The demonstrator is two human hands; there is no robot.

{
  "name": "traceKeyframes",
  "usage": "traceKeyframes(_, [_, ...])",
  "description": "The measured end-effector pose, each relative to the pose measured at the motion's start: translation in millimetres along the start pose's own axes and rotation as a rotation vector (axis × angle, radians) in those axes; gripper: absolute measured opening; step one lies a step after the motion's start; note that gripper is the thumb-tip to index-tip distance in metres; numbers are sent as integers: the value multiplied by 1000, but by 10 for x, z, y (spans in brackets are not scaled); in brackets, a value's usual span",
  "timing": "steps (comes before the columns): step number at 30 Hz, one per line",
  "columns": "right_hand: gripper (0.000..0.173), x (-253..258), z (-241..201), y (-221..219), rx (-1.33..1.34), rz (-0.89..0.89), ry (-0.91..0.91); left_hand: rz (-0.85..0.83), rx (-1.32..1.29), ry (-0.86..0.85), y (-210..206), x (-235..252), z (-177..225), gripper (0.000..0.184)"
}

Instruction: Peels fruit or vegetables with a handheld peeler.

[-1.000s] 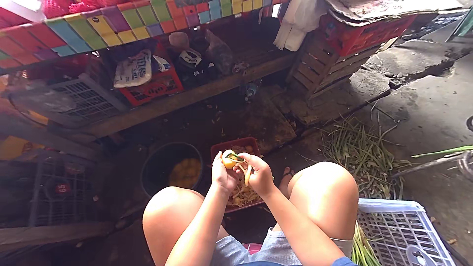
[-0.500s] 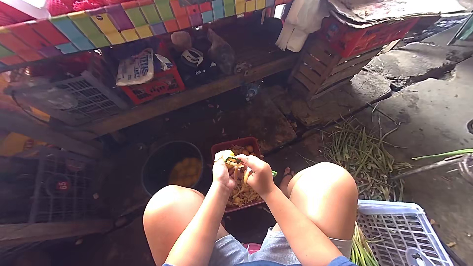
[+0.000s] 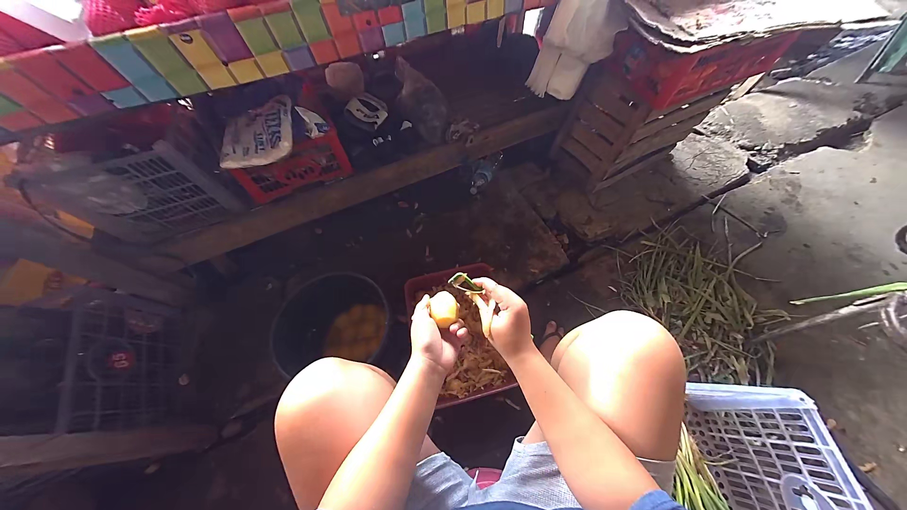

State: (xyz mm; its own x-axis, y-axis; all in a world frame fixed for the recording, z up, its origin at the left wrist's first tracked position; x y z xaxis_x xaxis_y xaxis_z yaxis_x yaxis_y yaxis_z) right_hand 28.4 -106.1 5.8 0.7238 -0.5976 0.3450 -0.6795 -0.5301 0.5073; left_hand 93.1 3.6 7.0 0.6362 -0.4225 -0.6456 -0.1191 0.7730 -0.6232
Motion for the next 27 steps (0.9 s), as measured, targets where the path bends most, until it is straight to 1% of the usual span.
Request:
traceKeyframes(3, [31, -112, -100, -36, 19, -6, 100, -11, -3, 69, 2, 34, 9, 58])
traceKeyframes(5, [34, -172, -169, -52, 32, -29, 142, -43, -3, 82, -3, 23, 20, 60])
traceKeyframes(7, [31, -222, -230, -79, 50, -68, 178, -57, -36, 71, -14, 16, 30, 62])
traceKeyframes(11, [35, -254, -281, -37, -34, -45, 254, -20, -75, 89, -24, 1, 63, 53])
traceKeyframes(13, [32, -231, -250, 2, -76, -20, 277, -32, -82, 97, -17, 0, 110, 50])
traceKeyframes(16, [26, -220, -200, -2, -74, -10, 269, -36, -57, 81, -23, -4, 126, 51])
traceKeyframes(18, [25, -196, -171, -26, -71, -2, 226, -48, -7, 57, -3, 9, 92, 51])
traceKeyframes(20, [26, -116, -112, -30, -76, -13, 125, -51, 124, 57, 12, -31, 2, 47])
traceKeyframes(22, [29, -23, 0, -19, -81, -52, 4, -65, 231, 96, -15, -119, -126, 45])
traceKeyframes(24, [29, 32, 93, -12, -17, -55, -81, -71, 213, 90, -50, -141, -145, 46])
traceKeyframes(25, [28, 40, 97, -6, 25, -30, -85, -58, 163, 72, -55, -124, -98, 44])
traceKeyframes(27, [27, 26, 61, 14, 61, 18, -37, -40, 46, 49, -47, -72, 0, 42])
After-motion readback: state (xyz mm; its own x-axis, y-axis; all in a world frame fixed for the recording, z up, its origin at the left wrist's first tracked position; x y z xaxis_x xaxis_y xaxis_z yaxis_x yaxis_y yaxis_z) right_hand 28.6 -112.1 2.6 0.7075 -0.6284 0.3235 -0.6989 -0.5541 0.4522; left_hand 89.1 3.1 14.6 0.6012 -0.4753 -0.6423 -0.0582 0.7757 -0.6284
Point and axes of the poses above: each hand's wrist, its own x-axis towards the middle knuckle, its own y-axis out of the back of the hand, z = x × y, the point moved 4 cm from there along x, towards the middle knuckle, and after that the axes turned 7 degrees about -x, right-handed, at the moved point
